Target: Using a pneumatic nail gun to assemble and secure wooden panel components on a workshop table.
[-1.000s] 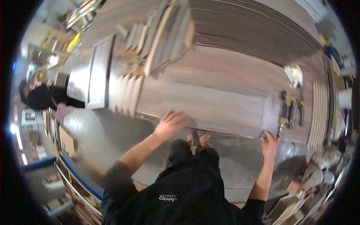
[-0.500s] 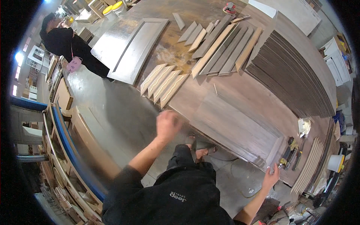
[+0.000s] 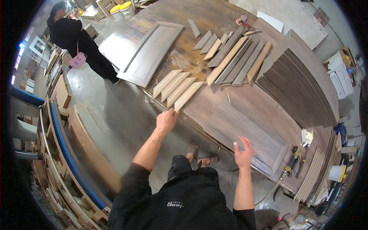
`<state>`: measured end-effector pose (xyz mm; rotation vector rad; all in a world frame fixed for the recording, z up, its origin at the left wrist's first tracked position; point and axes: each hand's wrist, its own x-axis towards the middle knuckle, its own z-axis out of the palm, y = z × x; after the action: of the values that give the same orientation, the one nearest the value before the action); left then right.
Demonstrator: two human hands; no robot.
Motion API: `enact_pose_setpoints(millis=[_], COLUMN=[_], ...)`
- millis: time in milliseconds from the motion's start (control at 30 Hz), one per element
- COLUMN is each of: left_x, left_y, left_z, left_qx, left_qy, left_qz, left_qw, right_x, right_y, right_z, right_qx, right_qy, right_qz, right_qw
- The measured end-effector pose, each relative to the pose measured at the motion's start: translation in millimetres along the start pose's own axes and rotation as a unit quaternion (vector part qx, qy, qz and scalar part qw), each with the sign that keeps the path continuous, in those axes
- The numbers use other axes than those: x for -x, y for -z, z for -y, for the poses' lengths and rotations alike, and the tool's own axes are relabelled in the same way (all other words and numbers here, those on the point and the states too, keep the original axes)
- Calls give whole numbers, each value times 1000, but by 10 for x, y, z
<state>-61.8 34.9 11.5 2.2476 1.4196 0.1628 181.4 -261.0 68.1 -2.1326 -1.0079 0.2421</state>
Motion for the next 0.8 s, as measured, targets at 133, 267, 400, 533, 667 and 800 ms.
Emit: enact_pose_setpoints(millis=[133, 267, 400, 533, 667, 800], left_x=[194, 736, 1121, 993, 1023, 812], left_y=[192, 342, 415, 563, 319, -116], left_z=[-34, -68, -298, -703, -1340, -1784], left_qx=[169, 405, 401, 282, -13, -124], left_qy=[50, 79, 10, -57, -321, -463], left_qz=[47, 257, 456, 458, -25, -114], left_qw=[983, 874, 794, 841, 947, 870], right_x=[-130, -176, -256, -125, -126, -286], right_y=[-438, -825, -538, -360, -463, -406], right_z=[369, 552, 634, 414, 239, 519], right_qx=[-128, -447, -546, -521, -556, -561], right_qy=[-30, -165, -245, -294, -372, -456], right_qz=[55, 111, 222, 175, -22, -48], right_qw=[990, 872, 770, 782, 743, 689])
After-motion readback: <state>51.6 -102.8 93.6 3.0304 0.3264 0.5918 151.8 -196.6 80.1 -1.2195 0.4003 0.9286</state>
